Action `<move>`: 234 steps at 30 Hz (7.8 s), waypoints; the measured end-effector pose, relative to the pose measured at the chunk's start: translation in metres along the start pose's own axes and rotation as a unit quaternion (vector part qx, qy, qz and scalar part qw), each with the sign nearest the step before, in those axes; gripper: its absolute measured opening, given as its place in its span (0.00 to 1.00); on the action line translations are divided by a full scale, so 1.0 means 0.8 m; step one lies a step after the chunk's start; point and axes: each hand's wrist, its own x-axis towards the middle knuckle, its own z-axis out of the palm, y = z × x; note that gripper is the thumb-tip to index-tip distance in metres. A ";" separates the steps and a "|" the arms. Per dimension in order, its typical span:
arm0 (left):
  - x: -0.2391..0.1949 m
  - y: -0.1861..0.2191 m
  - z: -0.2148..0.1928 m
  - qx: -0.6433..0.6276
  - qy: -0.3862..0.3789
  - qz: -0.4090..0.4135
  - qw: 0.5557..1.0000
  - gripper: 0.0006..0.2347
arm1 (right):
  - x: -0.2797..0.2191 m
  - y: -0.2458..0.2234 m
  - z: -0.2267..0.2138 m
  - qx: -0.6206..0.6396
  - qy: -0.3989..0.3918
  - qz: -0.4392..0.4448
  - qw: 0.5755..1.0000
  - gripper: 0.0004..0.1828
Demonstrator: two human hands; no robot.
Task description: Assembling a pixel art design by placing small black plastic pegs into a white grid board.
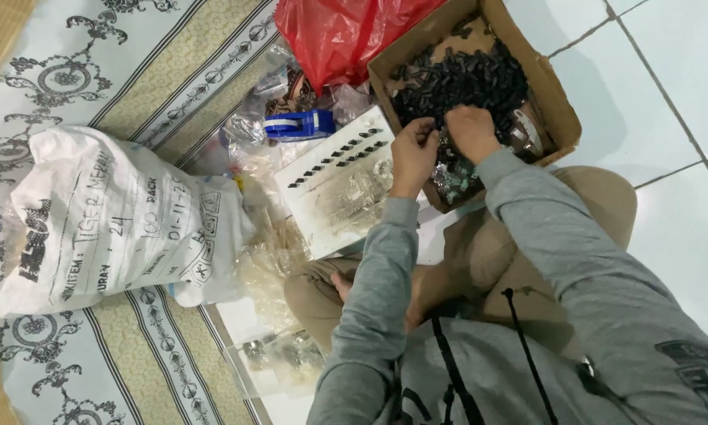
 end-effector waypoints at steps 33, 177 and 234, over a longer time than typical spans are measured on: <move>-0.097 0.006 -0.101 -0.235 0.028 -0.057 0.970 0.12 | -0.027 -0.021 -0.147 0.649 -0.049 0.096 0.753 0.13; -0.123 -0.147 -0.220 -0.334 0.035 -0.032 0.941 0.28 | 0.008 -0.297 -0.167 0.166 0.113 -0.204 0.958 0.10; 0.085 -0.076 0.106 -0.012 0.019 0.023 0.999 0.06 | -0.010 0.037 -0.189 0.430 -0.145 0.214 0.865 0.19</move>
